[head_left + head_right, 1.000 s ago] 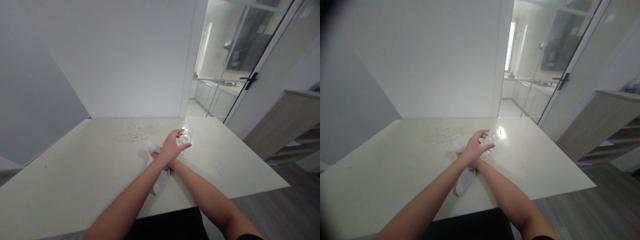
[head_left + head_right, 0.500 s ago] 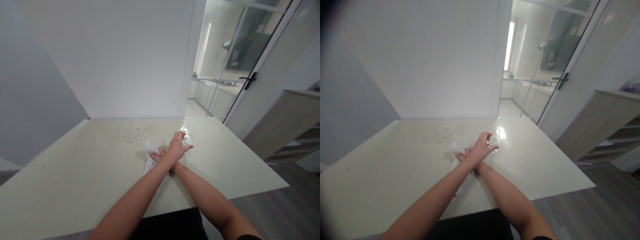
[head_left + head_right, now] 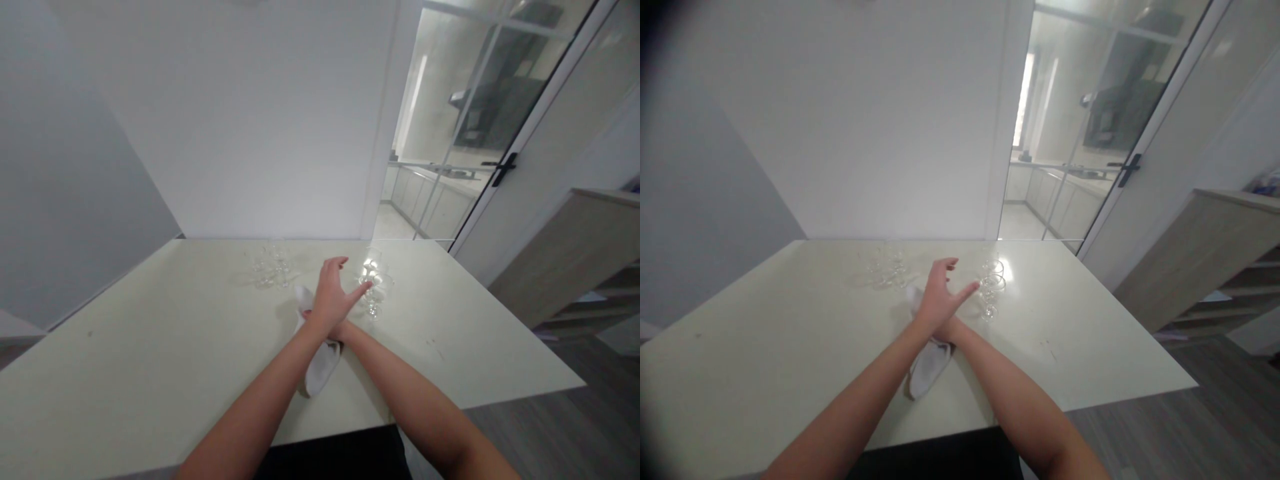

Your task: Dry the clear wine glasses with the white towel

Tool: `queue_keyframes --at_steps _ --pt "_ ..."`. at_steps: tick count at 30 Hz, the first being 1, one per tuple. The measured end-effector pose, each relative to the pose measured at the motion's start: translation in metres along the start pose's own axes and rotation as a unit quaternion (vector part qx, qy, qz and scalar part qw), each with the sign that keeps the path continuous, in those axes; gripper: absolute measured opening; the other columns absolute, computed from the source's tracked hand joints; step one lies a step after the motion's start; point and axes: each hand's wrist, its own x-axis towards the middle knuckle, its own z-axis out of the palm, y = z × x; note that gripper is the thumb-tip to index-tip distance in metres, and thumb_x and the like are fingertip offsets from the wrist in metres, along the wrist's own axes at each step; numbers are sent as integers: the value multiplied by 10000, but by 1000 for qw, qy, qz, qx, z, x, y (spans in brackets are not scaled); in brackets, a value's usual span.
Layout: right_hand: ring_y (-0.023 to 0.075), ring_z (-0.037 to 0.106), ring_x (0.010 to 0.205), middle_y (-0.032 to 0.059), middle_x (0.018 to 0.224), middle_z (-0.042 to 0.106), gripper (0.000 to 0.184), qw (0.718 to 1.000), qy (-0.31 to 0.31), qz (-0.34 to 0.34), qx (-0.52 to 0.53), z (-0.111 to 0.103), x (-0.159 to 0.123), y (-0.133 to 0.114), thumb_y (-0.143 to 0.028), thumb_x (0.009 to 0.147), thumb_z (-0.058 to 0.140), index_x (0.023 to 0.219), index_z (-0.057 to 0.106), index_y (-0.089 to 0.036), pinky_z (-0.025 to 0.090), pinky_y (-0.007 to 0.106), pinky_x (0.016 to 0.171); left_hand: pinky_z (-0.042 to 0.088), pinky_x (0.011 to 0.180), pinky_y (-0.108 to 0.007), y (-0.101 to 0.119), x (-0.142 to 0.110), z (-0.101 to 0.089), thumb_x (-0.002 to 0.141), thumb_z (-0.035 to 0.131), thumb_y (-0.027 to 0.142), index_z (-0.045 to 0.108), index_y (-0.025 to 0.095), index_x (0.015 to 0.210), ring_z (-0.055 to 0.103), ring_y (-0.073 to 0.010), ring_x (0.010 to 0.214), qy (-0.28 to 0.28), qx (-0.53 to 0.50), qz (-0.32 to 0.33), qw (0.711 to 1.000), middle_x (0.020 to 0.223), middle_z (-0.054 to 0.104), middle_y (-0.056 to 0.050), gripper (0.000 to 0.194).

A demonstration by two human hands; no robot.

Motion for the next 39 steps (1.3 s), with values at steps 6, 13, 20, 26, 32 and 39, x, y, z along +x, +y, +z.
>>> queue_keyframes --at_steps 6,13,20,26,32,39 --pt "166 560 752 -15 766 628 223 995 -30 -18 -89 -1 -7 -9 -369 800 552 870 644 -178 448 288 738 416 889 -401 -64 4 -94 744 693 361 470 174 1193 485 -235 997 212 170 -40 962 1152 474 -104 536" --pt "167 570 744 0 780 648 274 996 -32 3 -86 -6 -12 -10 -410 797 574 901 650 -169 451 278 713 404 905 -407 -106 -18 -107 692 730 361 434 158 1208 465 -222 987 274 199 -92 936 1158 454 -111 629" --pt "174 586 778 13 852 672 304 996 -33 2 -83 -9 -13 -12 -410 806 565 968 654 -168 461 306 778 390 958 -423 -112 -15 -103 714 714 334 568 197 1173 468 -258 1068 234 214 -91 944 1098 429 -91 501" --pt "167 580 762 9 831 665 289 996 -37 -2 -87 -9 -12 -10 -401 813 566 957 650 -165 459 293 762 368 978 -443 -116 -19 -101 739 692 332 625 193 1046 463 -273 1079 199 234 -77 949 1091 450 -94 343" --pt "167 576 751 9 827 658 289 995 -45 -9 -90 -9 -12 -10 -406 816 567 955 647 -165 454 297 755 433 908 -431 -127 -21 -98 690 729 370 511 157 1110 515 -233 974 209 202 -119 949 1094 477 -96 519" --pt "173 586 778 12 850 667 304 994 -48 -10 -100 -9 -11 -8 -416 813 569 970 643 -166 459 299 772 477 831 -401 -139 -24 -91 647 742 436 471 148 1130 556 -187 870 211 136 -207 946 1108 499 -97 624"
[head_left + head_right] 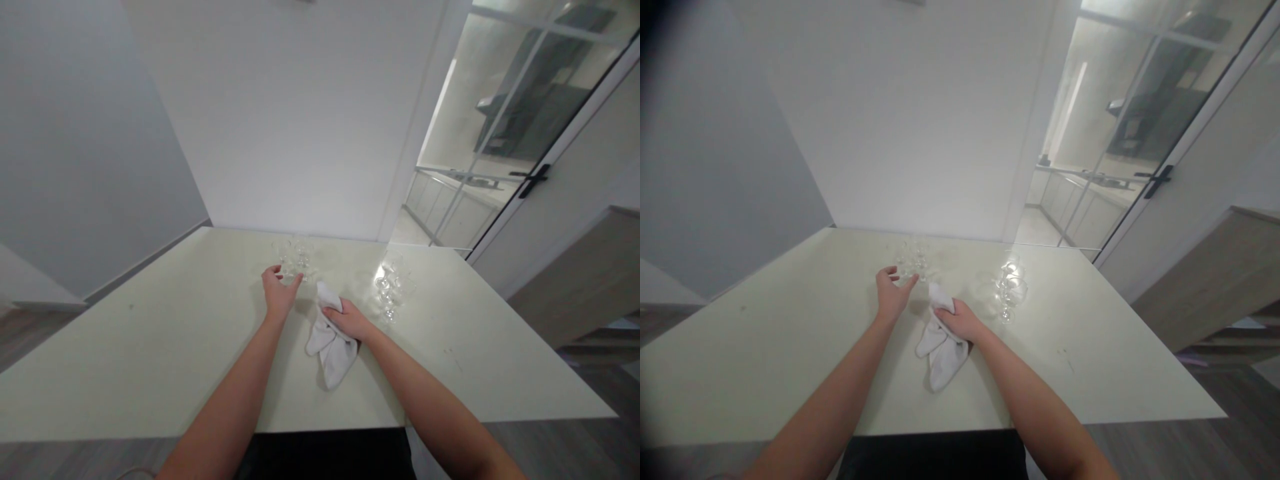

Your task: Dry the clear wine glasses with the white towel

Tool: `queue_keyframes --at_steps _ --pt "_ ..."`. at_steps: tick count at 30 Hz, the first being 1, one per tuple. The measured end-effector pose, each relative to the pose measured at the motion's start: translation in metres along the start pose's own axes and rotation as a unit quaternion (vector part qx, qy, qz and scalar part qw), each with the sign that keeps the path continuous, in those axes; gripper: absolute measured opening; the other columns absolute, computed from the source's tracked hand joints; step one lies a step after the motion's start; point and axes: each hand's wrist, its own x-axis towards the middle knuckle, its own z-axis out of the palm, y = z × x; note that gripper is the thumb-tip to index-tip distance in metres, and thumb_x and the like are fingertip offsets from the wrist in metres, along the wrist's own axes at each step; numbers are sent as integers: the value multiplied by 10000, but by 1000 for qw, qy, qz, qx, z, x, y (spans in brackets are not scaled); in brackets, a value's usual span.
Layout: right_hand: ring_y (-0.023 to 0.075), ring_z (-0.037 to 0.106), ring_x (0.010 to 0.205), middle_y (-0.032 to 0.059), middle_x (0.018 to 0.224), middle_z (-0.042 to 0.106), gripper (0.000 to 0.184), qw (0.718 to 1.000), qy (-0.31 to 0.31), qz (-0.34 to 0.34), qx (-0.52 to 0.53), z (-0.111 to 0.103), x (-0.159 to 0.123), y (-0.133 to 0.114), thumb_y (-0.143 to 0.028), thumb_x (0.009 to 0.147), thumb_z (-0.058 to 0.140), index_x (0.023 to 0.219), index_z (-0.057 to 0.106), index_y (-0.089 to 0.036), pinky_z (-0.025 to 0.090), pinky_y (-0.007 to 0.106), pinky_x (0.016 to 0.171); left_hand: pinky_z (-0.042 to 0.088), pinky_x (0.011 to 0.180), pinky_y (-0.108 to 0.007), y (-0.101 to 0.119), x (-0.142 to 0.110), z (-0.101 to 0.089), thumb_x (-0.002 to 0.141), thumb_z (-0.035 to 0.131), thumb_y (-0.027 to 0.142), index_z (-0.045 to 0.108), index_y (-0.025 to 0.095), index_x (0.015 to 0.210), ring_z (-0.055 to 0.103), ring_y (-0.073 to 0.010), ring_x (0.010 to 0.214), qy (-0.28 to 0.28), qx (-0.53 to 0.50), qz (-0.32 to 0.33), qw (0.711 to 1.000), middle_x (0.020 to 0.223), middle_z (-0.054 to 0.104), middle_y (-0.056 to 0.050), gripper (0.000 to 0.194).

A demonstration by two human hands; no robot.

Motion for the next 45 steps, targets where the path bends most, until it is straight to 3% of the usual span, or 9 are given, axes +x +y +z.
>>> queue_keyframes --at_steps 6,14,25,27,30,33,37,41,45 --pt "169 580 757 8 826 658 290 1000 2 -3 -9 0 2 1 -418 817 568 936 637 -163 452 292 746 481 674 -296 4 0 4 699 666 499 518 148 1166 576 -147 684 -102 5 -71 992 884 589 -35 603" --pt "190 595 791 20 843 677 415 997 25 32 60 2 3 -4 -535 822 528 955 663 -166 458 314 784 437 649 -268 -1 3 18 733 612 526 483 122 1298 586 -166 651 -190 51 -44 979 673 586 12 706" --pt "210 629 827 23 866 707 417 994 39 55 89 3 3 0 -544 790 588 954 687 -174 468 346 831 379 579 -243 -2 2 19 794 558 476 599 193 916 547 -141 604 -223 96 8 970 651 569 22 311" --pt "222 642 866 37 878 717 440 982 71 96 143 3 4 2 -579 777 594 950 693 -187 471 363 869 404 614 -255 0 0 19 813 544 441 591 189 870 560 -150 653 -219 103 49 969 719 594 -6 264" --pt "242 650 963 67 913 727 533 938 144 144 280 1 8 3 -660 802 497 970 696 -195 468 383 932 450 727 -287 9 -4 18 852 502 384 576 181 925 599 -177 809 -195 78 121 970 900 631 -64 228" --pt "247 634 1055 75 972 729 623 884 184 104 418 -6 12 -3 -682 850 346 1039 681 -192 463 403 978 445 819 -312 25 -9 10 902 427 346 549 185 1028 605 -192 908 -178 59 166 968 959 647 -77 238" --pt "191 582 1166 -4 1174 677 537 834 214 -2 509 -18 11 -17 -606 904 292 1207 592 -280 415 381 1050 411 812 -318 48 -22 -4 901 428 337 583 189 970 605 -203 832 -274 151 271 910 833 655 -64 225" --pt "196 550 1215 0 1256 631 536 854 130 -38 503 -20 5 -25 -622 895 339 1267 544 -295 403 405 1058 366 646 -269 61 -32 -12 900 400 531 607 208 881 598 -182 692 -369 230 274 858 746 657 -50 385" --pt "178 574 1176 0 1200 661 420 872 132 -17 471 -14 8 -18 -533 870 488 1186 594 -276 433 351 1029 322 588 -263 62 -29 -15 867 366 651 641 223 885 608 -190 676 -373 267 262 849 729 669 -50 509"
